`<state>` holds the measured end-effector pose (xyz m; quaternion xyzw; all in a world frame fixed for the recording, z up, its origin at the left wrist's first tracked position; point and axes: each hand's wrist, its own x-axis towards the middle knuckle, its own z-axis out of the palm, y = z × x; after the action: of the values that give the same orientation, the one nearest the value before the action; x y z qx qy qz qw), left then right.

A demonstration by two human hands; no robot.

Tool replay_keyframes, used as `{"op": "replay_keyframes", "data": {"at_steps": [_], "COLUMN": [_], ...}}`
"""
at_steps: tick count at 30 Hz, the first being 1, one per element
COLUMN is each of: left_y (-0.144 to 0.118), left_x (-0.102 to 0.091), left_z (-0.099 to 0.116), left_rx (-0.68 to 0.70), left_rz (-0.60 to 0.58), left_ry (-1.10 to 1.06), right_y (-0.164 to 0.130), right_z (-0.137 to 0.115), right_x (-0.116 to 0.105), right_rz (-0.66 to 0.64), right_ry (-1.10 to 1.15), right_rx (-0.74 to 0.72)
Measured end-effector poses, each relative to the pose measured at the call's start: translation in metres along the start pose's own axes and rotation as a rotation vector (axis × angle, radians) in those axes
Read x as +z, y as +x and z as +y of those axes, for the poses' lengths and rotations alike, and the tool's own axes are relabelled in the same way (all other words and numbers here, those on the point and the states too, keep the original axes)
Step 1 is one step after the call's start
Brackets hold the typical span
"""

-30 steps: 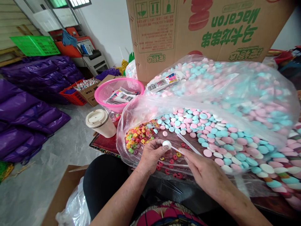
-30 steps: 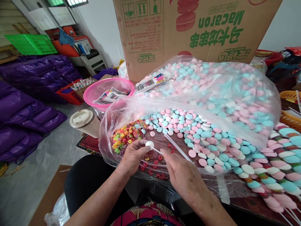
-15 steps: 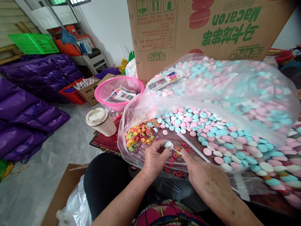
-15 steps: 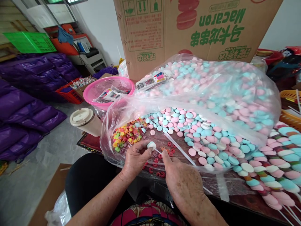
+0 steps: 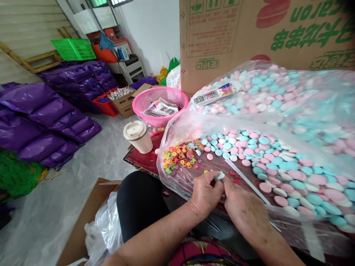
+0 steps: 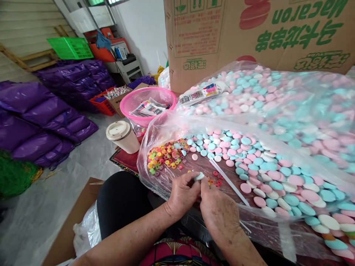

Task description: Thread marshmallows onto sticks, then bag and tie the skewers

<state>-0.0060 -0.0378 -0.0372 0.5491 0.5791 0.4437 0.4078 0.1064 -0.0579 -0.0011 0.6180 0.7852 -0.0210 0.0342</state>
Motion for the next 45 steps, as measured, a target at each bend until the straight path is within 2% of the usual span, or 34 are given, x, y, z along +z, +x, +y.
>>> {"op": "replay_keyframes", "data": {"at_steps": [2, 6, 9, 11, 13, 15, 18, 20, 24, 26, 30, 39, 42, 45], "left_y": [0.0, -0.002, -0.006, -0.002, 0.009, 0.024, 0.042, 0.046, 0.046, 0.049, 0.056, 0.051, 0.048, 0.049], "left_x": [-0.003, -0.005, -0.007, -0.017, -0.032, -0.047, -0.057, -0.059, -0.069, -0.077, -0.085, -0.085, -0.08, -0.075], "left_z": [0.002, 0.009, 0.015, 0.018, 0.02, 0.018, 0.011, 0.006, 0.003, 0.005, 0.007, -0.005, -0.001, 0.002], "left_rx": [0.028, 0.032, 0.061, 0.082, 0.064, 0.01, 0.01, 0.017, 0.07, 0.057, -0.023, -0.085, -0.048, -0.022], "left_rz": [-0.037, 0.004, -0.125, -0.205, -0.173, -0.089, -0.172, -0.224, -0.277, -0.232, -0.167, -0.148, -0.131, -0.174], "left_ry": [0.031, 0.115, 0.209, 0.246, 0.318, 0.542, 0.908, 0.985, 0.824, 0.743, 0.801, 0.636, 0.732, 0.905], "right_y": [0.0, -0.005, -0.004, 0.0, 0.004, 0.006, 0.003, -0.002, -0.008, -0.009, -0.008, -0.008, -0.006, -0.006], "right_z": [0.007, 0.015, 0.016, 0.02, 0.028, 0.035, 0.037, 0.032, 0.026, 0.025, 0.021, 0.014, 0.011, 0.011], "right_x": [0.004, 0.011, 0.021, 0.028, 0.032, 0.031, 0.025, 0.022, 0.025, 0.028, 0.03, 0.024, 0.022, 0.022], "right_rz": [0.023, 0.07, 0.064, 0.132, 0.242, 0.313, 0.285, 0.239, 0.17, 0.123, 0.032, 0.043, 0.025, 0.015], "right_ry": [0.058, 0.087, 0.195, 0.313, 0.397, 0.441, 0.489, 0.537, 0.582, 0.575, 0.584, 0.518, 0.505, 0.485], "right_rx": [-0.014, -0.011, -0.001, -0.018, -0.027, -0.027, -0.048, -0.067, -0.048, -0.048, -0.088, -0.075, -0.084, -0.084]}}
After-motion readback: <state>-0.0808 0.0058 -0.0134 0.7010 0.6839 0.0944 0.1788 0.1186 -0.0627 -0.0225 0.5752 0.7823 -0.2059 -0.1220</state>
